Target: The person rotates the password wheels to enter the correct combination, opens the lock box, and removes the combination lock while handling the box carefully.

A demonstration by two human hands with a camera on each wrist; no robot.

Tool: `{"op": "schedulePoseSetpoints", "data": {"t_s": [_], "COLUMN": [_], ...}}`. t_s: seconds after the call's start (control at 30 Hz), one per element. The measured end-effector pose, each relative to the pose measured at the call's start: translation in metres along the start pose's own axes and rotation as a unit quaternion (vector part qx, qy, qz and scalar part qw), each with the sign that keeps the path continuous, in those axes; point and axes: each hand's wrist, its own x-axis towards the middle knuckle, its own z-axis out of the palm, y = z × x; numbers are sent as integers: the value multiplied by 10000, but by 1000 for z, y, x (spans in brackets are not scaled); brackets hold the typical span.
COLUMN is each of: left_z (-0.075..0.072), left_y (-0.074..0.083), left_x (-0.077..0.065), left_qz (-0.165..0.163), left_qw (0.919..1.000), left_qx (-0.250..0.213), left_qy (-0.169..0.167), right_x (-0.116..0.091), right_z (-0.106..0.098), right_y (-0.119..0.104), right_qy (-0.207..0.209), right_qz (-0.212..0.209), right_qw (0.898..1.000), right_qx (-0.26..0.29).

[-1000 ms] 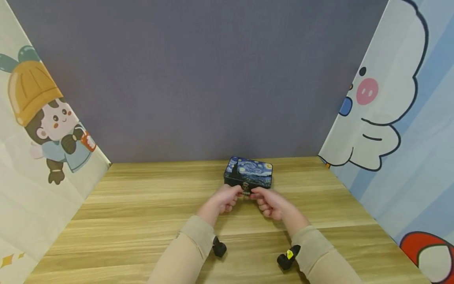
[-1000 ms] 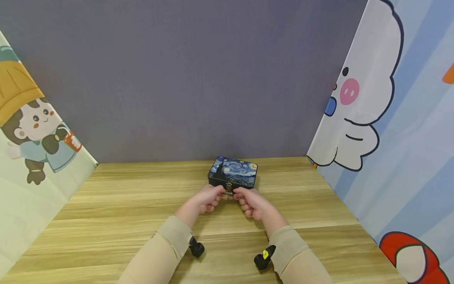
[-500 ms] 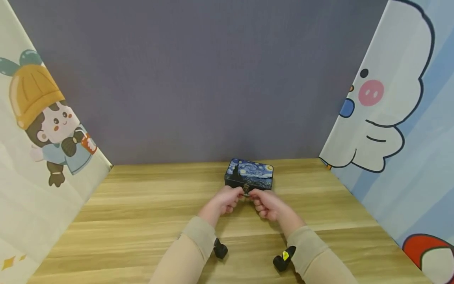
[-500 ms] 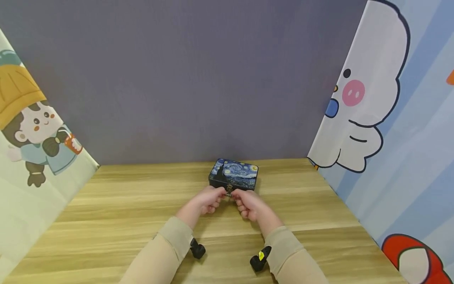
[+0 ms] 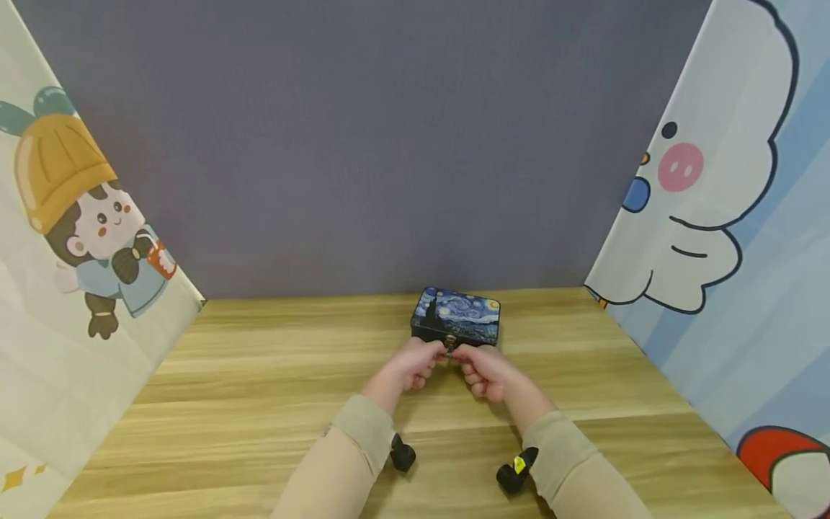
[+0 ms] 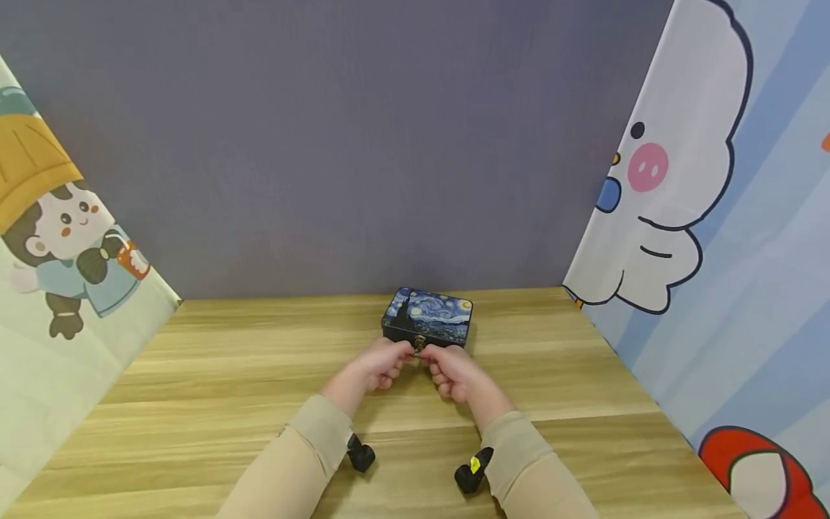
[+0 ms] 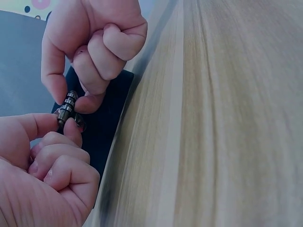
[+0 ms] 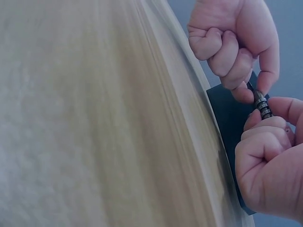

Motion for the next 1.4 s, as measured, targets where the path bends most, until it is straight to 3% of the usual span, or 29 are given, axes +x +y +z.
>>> {"op": "schedulePoseSetpoints", "data": {"t_s": [1.4], "left_z": [0], "left_y": [3], "left_x": [-8], "left_qz": [81], "left_qw": [9998], "left_qx": [-89], "left_qy": [-129], "right_x": [-2], "right_z": [4], "right_y": [-1], "right_qy": [-76], "right_qz": [1], "right_qw": [10000], "right_qx": [60]}}
